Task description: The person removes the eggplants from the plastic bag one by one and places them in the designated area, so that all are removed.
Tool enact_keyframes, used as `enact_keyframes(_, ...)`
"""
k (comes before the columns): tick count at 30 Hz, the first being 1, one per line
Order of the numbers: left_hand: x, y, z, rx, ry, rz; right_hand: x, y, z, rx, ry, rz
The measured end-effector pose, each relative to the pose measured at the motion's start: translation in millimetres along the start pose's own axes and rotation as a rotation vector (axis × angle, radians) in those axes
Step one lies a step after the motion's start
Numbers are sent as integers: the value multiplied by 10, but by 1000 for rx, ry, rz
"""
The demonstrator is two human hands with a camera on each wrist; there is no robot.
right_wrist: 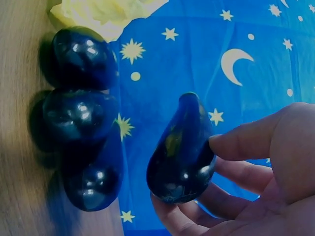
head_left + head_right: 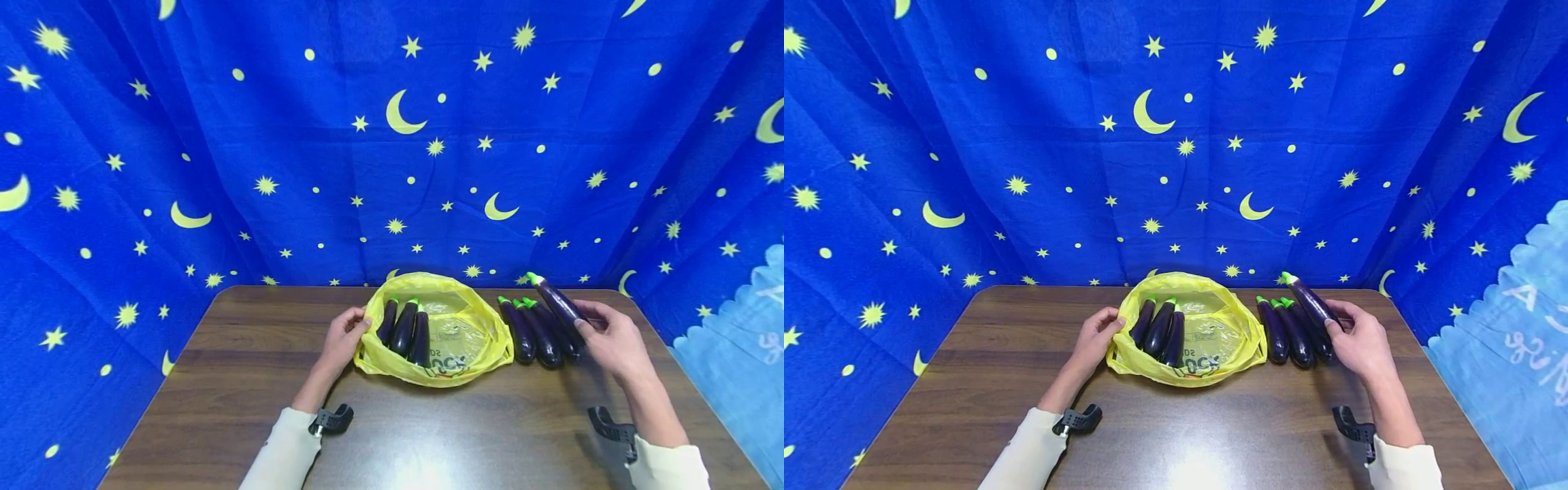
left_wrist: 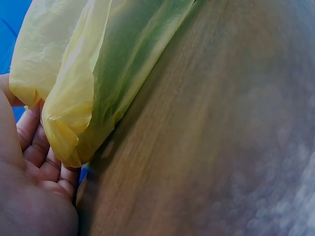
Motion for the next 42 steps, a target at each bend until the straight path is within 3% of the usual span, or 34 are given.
enact_keyframes(18,-1,21,6,12,17,-23,16,-275,55,55,-15,10)
enact_keyframes(30,1,17,13,32,14,-2,84,-525,82,118,26,-1)
enact_keyframes(42,15,-2,14,-10,-5,30,122,-658,82,145,59,-41)
Point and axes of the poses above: each hand's wrist, its own z-axis towards the middle knuckle, its own x-axis out of the palm, y = z × x, the point moved 5 cm from there along z, towards the middle knuckle
